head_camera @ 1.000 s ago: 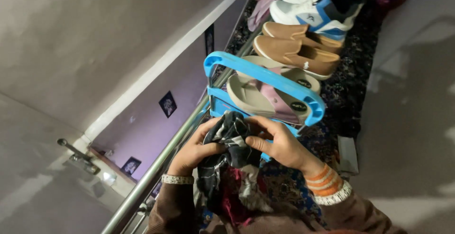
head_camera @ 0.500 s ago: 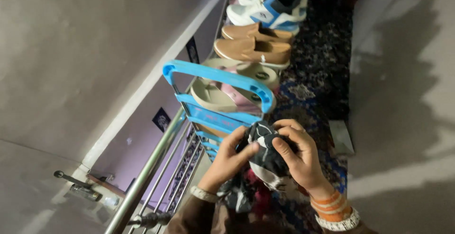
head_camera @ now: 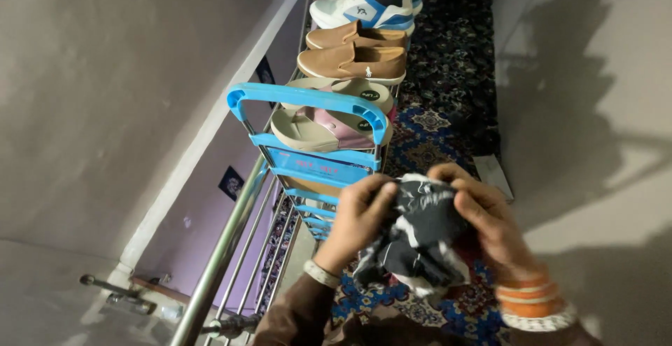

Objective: Wiping sandals and a shoe rack with a cloth.

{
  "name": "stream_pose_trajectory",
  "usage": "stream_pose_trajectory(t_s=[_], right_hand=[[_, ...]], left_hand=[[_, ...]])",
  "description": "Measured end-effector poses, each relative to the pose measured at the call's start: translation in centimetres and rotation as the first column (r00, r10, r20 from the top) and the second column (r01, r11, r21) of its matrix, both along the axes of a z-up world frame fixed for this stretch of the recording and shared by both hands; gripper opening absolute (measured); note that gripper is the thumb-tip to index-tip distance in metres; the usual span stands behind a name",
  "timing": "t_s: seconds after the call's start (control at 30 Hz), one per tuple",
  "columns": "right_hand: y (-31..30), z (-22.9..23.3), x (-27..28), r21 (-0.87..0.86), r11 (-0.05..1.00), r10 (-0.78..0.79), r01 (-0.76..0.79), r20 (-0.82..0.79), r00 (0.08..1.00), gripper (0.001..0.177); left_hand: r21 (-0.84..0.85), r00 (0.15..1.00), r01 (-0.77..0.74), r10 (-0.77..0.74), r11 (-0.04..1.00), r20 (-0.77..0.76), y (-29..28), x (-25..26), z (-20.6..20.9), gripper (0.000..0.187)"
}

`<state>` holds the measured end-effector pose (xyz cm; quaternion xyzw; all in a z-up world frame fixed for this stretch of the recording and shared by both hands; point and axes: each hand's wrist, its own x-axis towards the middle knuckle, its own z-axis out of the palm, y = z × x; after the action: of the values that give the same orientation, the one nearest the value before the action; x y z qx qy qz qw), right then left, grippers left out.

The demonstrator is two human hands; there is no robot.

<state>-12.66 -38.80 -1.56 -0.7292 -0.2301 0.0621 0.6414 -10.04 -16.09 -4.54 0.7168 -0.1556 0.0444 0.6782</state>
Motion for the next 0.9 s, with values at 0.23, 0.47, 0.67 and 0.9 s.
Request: stream_pose_trajectory(t_s=[0.23, 0.47, 0.67, 0.9], right_hand=[[7.2, -1.6, 1.1, 0.581, 0.761, -0.208, 0.289, -0.204, 0.957, 0.065], [12.1, -3.0, 2.5, -0.291, 0.617, -0.481, 0.732, 0.597, 0.642, 0.076], [15.4, 2.7, 5.3, -0.539, 0.209, -0.341, 0.816, 0.742, 0.578, 0.076], [15.6, 0.2, 6.8, -0.489, 0.326, -0.41, 0.809, 0.698, 0.587, 0.073]], left_hand=[[0.641, 0.909, -0.118, -0.178, 0.758, 0.378, 4.1, 2.8, 2.8, 0.027], [0.425, 0.425, -0.72, -0.136, 0.549, 0.895, 9.3, 10.5, 9.8, 0.055], [0.616, 0.67, -0.508, -0.174, 0.602, 0.722, 9.1, 13.8, 7.3, 0.04], [0.544, 0.626, -0.5, -0.153, 0.674, 0.765, 8.9, 13.8, 7.0, 0.037]])
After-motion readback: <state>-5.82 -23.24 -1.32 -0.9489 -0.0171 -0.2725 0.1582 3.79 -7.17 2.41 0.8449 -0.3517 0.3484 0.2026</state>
